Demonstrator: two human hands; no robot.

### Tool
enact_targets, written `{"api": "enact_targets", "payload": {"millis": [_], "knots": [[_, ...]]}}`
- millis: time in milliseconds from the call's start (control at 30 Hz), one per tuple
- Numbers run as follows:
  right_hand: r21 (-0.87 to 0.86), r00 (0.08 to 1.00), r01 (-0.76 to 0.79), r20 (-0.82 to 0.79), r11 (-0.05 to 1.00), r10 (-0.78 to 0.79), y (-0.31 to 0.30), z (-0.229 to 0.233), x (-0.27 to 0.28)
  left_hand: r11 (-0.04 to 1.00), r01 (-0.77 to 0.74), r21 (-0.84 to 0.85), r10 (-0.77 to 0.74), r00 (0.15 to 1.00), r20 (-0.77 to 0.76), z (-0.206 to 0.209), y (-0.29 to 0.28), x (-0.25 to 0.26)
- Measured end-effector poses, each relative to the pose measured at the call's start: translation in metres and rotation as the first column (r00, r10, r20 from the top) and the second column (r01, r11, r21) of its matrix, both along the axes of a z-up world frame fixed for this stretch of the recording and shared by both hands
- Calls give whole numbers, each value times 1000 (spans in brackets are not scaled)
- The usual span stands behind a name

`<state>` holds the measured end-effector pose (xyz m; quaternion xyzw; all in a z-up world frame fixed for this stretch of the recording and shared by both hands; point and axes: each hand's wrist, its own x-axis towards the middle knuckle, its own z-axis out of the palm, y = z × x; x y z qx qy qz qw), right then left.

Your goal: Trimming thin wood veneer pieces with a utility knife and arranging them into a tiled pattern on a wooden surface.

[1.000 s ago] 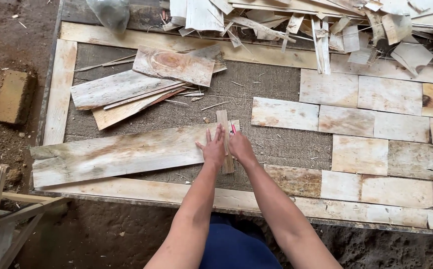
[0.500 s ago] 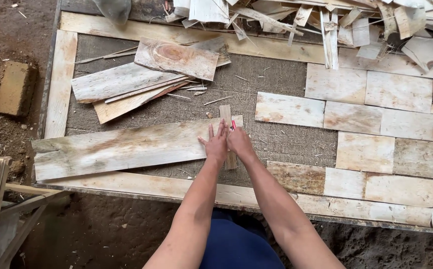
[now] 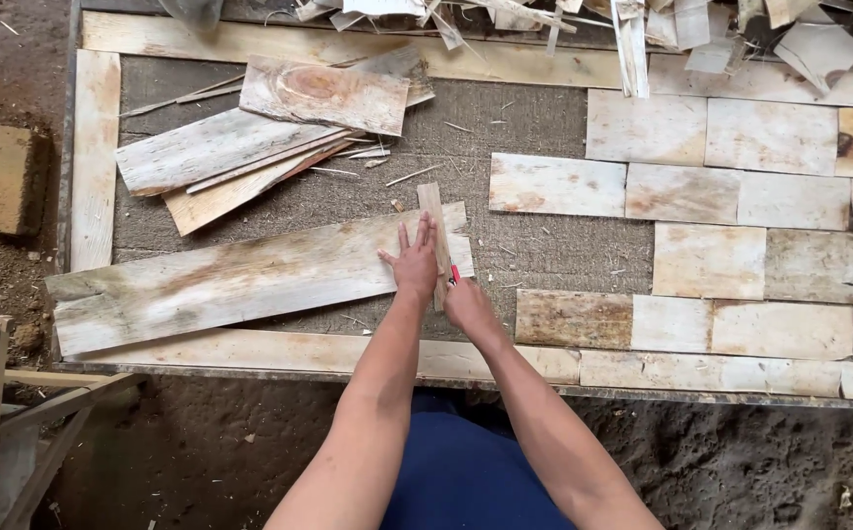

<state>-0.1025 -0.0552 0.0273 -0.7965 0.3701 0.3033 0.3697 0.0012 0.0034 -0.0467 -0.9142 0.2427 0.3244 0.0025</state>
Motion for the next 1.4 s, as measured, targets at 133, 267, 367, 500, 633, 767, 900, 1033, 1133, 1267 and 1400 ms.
{"api": "enact_targets", "payload": {"millis": [133, 267, 367, 500, 633, 767, 900, 1033, 1133, 1267, 1400], "knots": [[5, 1000, 20, -14, 1000, -19, 11, 7, -24, 1000, 9, 0, -9, 1000, 5, -4, 0, 1], [26, 999, 26, -42, 999, -25, 14, -10, -43, 1000, 0, 7, 0, 1000, -10, 20, 0, -1], [29, 999, 33, -38, 999, -32, 18, 20, -43, 1000, -5, 3, 5, 1000, -6, 32, -1, -2], [78, 996, 77, -50, 994, -73, 20, 41, -37, 1000, -1, -1, 1, 1000, 15, 43, -1, -2], [140, 986, 164, -26, 976, -162, 6, 39, -33, 1000, -4, -19, 4, 1000, 20, 13, 2, -4], [-20, 997, 58, 57, 998, -56, -7, 47, -10, 1000, 1, -11, 0, 999, 43, 19, 2, -6], [-79, 983, 24, 185, 997, -9, -19, 31, 18, 1000, 8, -6, -8, 999, 48, 19, 4, -5], [-56, 985, 14, 174, 998, -4, -16, 33, 44, 1000, 6, -13, -6, 999, 47, 11, 4, -4], [-58, 986, 11, 164, 998, -1, -21, 41, 63, 1000, -2, -19, 3, 1000, 31, 2, 3, -3], [-91, 985, 2, 175, 996, 14, -28, 27, 77, 999, -10, -36, 11, 1000, 17, -1, 3, -2], [-78, 986, -11, 163, 997, 23, -24, 31, 82, 998, -21, -58, 22, 1000, 11, 29, 3, -3]]}}
